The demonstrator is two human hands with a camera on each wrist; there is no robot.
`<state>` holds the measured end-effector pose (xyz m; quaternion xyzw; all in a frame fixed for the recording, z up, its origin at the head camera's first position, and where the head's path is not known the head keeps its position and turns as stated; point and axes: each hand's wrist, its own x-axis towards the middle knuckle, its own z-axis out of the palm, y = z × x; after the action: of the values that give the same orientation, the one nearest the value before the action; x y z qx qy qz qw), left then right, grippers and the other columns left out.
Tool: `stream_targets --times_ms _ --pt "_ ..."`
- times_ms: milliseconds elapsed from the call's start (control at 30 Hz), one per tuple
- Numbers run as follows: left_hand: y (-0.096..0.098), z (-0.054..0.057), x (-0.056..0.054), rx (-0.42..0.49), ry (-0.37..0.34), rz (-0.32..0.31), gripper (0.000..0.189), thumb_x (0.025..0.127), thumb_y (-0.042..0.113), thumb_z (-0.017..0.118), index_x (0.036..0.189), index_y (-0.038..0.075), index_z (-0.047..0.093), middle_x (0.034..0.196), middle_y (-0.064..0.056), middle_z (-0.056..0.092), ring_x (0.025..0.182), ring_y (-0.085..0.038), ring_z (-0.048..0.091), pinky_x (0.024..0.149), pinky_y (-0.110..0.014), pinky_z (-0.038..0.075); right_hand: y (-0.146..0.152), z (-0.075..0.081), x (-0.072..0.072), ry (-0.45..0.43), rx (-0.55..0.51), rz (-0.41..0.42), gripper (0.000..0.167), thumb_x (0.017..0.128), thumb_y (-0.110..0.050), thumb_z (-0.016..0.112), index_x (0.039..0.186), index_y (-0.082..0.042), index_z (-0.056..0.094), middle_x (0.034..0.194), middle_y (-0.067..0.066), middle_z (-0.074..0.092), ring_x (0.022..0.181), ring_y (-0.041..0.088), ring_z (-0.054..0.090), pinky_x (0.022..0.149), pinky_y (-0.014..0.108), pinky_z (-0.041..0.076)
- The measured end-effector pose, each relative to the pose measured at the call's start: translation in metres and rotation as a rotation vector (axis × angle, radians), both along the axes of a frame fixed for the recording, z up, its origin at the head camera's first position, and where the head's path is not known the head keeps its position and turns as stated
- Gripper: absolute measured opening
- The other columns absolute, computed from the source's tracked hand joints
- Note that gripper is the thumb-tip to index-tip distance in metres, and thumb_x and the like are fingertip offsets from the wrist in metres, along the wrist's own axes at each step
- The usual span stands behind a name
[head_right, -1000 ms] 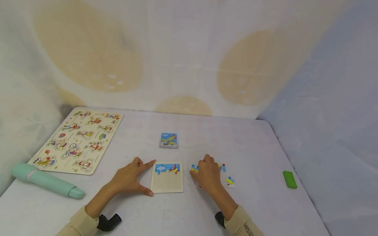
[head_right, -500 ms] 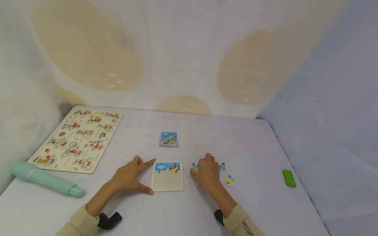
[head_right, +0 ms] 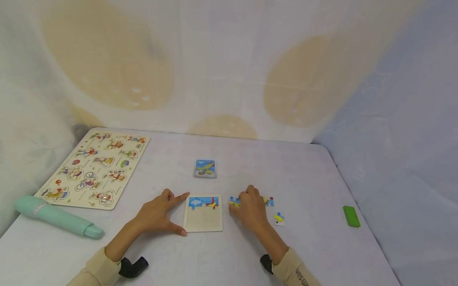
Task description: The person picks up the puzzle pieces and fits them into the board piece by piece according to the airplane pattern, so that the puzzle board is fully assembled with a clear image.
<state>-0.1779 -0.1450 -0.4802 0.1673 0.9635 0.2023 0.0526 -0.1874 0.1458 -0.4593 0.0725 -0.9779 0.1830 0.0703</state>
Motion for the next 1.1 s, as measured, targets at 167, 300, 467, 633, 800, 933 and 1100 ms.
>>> stream_targets --times_ms 167,300,467,633,800,933,1100 --pt "0.000 0.000 0.000 -0.004 0.002 0.003 0.113 0.050 0.072 0.086 0.147 0.029 0.049 0.096 -0.001 0.036 0.072 -0.015 0.037 0.056 -0.027 0.028 -0.015 0.005 0.006 -0.012 0.010 0.047 0.039 0.074 -0.028 0.086 0.093 0.004 0.075 0.088 0.004 0.052 0.080 0.017 0.049 0.069 0.031 0.045" --pt "0.000 -0.001 0.000 -0.005 0.000 0.002 0.112 0.050 0.072 0.086 0.147 0.029 0.049 0.096 -0.001 0.036 0.072 -0.015 0.037 0.055 -0.027 0.029 -0.030 0.007 0.011 -0.024 0.033 0.106 0.039 0.074 -0.030 0.085 0.093 0.002 0.076 0.088 0.002 0.050 0.080 0.016 0.049 0.070 0.030 0.045" --pt "-0.001 -0.002 0.000 0.008 -0.002 0.007 0.112 0.049 0.072 0.086 0.146 0.029 0.050 0.097 -0.001 0.036 0.073 -0.014 0.038 0.055 -0.027 0.029 -0.050 0.009 0.015 -0.002 0.080 0.183 0.037 0.075 -0.034 0.084 0.088 -0.001 0.076 0.087 0.001 0.048 0.079 0.015 0.047 0.069 0.030 0.043" --pt "0.000 -0.002 -0.001 0.011 -0.004 0.003 0.112 0.050 0.073 0.085 0.147 0.029 0.050 0.097 -0.001 0.037 0.073 -0.015 0.038 0.055 -0.028 0.030 -0.066 0.007 0.017 0.023 0.120 0.245 0.038 0.076 -0.036 0.084 0.089 -0.001 0.076 0.086 0.001 0.048 0.077 0.013 0.044 0.068 0.027 0.041" --pt "-0.002 -0.002 -0.002 0.011 0.001 -0.004 0.113 0.050 0.074 0.084 0.147 0.030 0.049 0.097 -0.001 0.037 0.073 -0.015 0.038 0.055 -0.028 0.030 -0.077 0.008 0.016 0.026 0.150 0.289 0.041 0.078 -0.038 0.082 0.092 0.000 0.076 0.088 0.001 0.050 0.081 0.014 0.046 0.072 0.029 0.044" --pt "-0.002 -0.002 -0.003 0.013 0.003 -0.002 0.113 0.049 0.075 0.083 0.147 0.031 0.049 0.097 -0.001 0.036 0.073 -0.014 0.038 0.055 -0.027 0.030 -0.085 0.008 0.014 0.026 0.161 0.302 0.039 0.079 -0.038 0.081 0.089 -0.001 0.075 0.089 0.001 0.051 0.083 0.014 0.046 0.075 0.030 0.044" --pt "-0.001 -0.005 -0.002 0.011 -0.005 0.001 0.114 0.048 0.077 0.083 0.147 0.032 0.049 0.097 0.000 0.037 0.072 -0.014 0.038 0.055 -0.027 0.031 -0.090 0.007 0.013 0.019 0.184 0.308 0.040 0.080 -0.040 0.081 0.089 -0.001 0.075 0.090 0.001 0.051 0.083 0.014 0.046 0.076 0.031 0.044"
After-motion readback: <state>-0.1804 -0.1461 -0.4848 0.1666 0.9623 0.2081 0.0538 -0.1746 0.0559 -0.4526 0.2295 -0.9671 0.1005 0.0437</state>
